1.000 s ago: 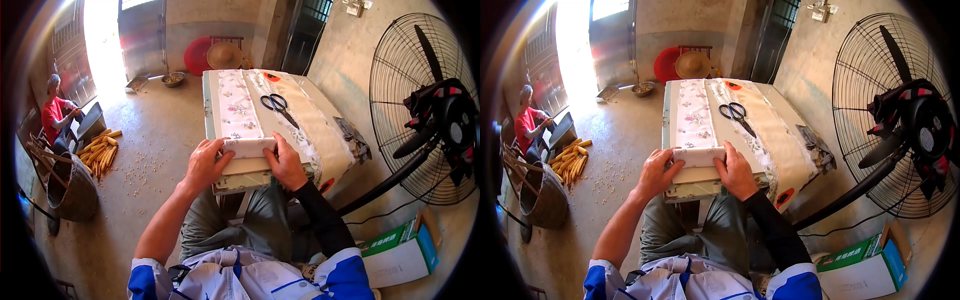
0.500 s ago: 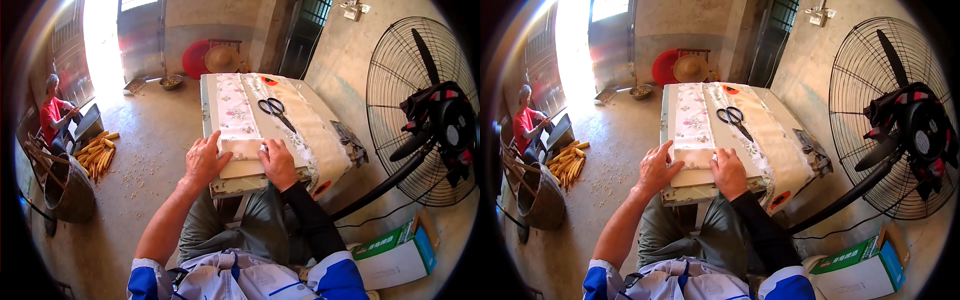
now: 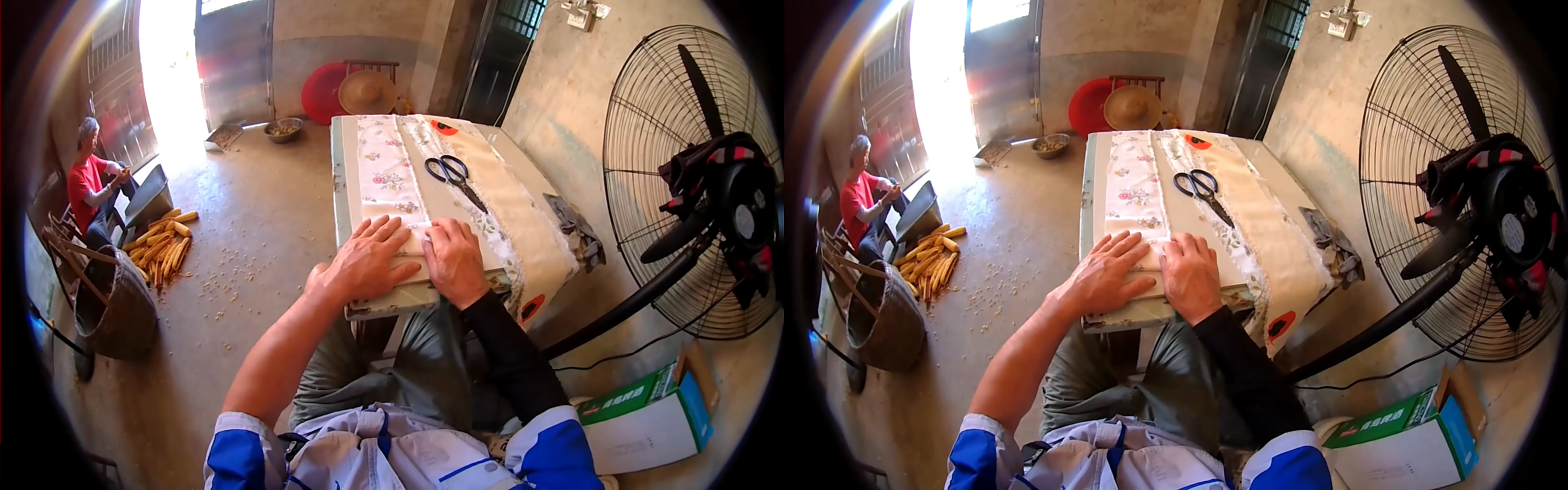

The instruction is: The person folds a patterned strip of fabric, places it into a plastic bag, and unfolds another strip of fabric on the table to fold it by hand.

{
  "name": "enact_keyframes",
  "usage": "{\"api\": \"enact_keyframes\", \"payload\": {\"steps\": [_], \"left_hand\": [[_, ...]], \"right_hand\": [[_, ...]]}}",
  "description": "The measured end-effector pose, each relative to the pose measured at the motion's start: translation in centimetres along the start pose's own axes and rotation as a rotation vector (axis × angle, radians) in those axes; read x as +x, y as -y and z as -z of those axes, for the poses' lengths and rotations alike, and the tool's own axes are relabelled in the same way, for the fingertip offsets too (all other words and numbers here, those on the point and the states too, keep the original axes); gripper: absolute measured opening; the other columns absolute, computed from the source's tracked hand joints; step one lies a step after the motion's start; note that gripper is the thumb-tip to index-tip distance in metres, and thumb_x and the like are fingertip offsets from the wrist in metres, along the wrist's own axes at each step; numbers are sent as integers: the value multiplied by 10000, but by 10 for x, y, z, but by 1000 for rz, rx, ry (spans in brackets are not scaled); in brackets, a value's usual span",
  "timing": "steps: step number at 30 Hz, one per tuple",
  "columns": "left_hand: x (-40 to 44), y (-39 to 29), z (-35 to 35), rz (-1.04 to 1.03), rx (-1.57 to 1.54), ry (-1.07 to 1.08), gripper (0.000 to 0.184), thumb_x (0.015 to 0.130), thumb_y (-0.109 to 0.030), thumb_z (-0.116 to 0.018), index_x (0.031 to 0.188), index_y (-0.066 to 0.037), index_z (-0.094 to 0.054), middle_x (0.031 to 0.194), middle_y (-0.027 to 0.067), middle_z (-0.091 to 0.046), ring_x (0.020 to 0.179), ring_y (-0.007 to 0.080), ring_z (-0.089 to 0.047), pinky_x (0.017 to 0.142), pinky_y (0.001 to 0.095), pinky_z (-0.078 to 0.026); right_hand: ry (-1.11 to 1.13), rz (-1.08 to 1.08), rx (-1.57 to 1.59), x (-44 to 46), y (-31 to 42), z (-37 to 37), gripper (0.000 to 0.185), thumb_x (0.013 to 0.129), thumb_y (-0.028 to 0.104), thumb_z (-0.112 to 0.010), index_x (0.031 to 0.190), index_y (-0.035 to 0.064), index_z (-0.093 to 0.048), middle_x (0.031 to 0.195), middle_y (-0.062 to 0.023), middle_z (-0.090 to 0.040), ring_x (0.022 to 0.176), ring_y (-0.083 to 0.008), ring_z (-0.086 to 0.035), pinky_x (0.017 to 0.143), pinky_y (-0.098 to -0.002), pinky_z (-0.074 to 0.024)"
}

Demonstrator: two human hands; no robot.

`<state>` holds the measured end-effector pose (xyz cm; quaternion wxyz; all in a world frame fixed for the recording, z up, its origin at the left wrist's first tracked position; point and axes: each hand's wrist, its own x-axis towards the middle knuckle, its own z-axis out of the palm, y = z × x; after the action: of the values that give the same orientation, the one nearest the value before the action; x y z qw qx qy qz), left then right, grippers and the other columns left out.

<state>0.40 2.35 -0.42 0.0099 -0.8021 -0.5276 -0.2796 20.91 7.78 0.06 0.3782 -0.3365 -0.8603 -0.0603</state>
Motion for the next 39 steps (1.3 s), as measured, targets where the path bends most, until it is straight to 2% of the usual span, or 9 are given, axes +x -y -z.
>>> {"api": "enact_keyframes", "payload": {"steps": [3, 4, 7, 13, 17, 21, 28, 32, 39], "left_hand": [[1, -1, 1, -4, 19, -1, 653, 988, -449, -693, 1457, -9, -579, 1551, 255, -525, 1493, 429, -436, 1256, 506, -321], [1, -3, 0, -4, 24, -8, 656, 989, -452, -693, 1459, -10, -574, 1549, 254, -525, 1488, 428, -442, 1252, 506, -326], [1, -7, 4, -10, 5, -9, 647, 990, -447, -695, 1452, -9, -576, 1540, 243, -535, 1473, 425, -460, 1243, 506, -340], [-19, -23, -2, 14, 47, -73, 636, 984, -423, -703, 1448, -6, -581, 1530, 242, -557, 1468, 415, -477, 1234, 503, -353], [-30, -28, -2, -41, -15, -119, 612, 938, -345, -755, 1415, 12, -610, 1484, 238, -606, 1415, 420, -542, 1206, 514, -387], [-41, -37, 2, -78, -55, -133, 587, 903, -312, -793, 1374, 2, -638, 1462, 232, -619, 1383, 412, -568, 1164, 509, -426], [-48, -49, 28, 3, -108, -130, 471, 882, -243, -818, 1281, -27, -691, 1269, 149, -677, 1219, 371, -635, 1047, 518, -518], [-54, -31, 27, -27, -97, -205, 407, 867, -184, -832, 1226, -28, -724, 1191, 165, -721, 1162, 367, -674, 1030, 461, -537], [-50, -23, 29, 66, -120, -277, 374, 941, -181, -741, 1282, -35, -696, 1120, 201, -753, 1124, 387, -693, 1051, 470, -505]], "right_hand": [[11, 205, 74, -1, -13, -13, 413, 1051, 275, -624, 1356, 0, -666, 1436, -173, -647, 1354, -368, -577, 1147, -462, -420], [220, 83, 103, -5, -16, -14, 500, 1061, 307, -609, 1460, 6, -616, 1516, -199, -605, 1455, -358, -520, 1202, -461, -374], [192, 118, 132, -5, -21, -14, 477, 1023, 262, -673, 1412, -12, -646, 1459, -206, -645, 1387, -389, -573, 1164, -482, -426], [187, 146, 154, -19, -13, 3, 473, 1053, 308, -633, 1406, -7, -653, 1443, -188, -662, 1400, -345, -570, 1174, -475, -399], [154, 206, 130, -33, -5, 19, 462, 1036, 283, -664, 1384, -21, -659, 1421, -190, -669, 1412, -377, -542, 1174, -483, -408], [192, 219, 141, -43, 1, 39, 516, 954, 238, -764, 1387, -19, -650, 1431, -197, -655, 1405, -384, -545, 1173, -478, -417], [168, 203, 228, -40, -7, 51, 481, 858, 25, -737, 1323, -34, -634, 1341, -204, -682, 1293, -406, -614, 1117, -459, -491], [141, 199, 273, -38, -17, 45, 449, 863, -2, -725, 1303, -30, -636, 1286, -213, -693, 1199, -410, -642, 1048, -464, -520], [65, 98, 304, -29, -21, 30, 465, 946, 63, -714, 1381, -30, -583, 1210, -237, -692, 1095, -431, -646, 966, -477, -528]]}}
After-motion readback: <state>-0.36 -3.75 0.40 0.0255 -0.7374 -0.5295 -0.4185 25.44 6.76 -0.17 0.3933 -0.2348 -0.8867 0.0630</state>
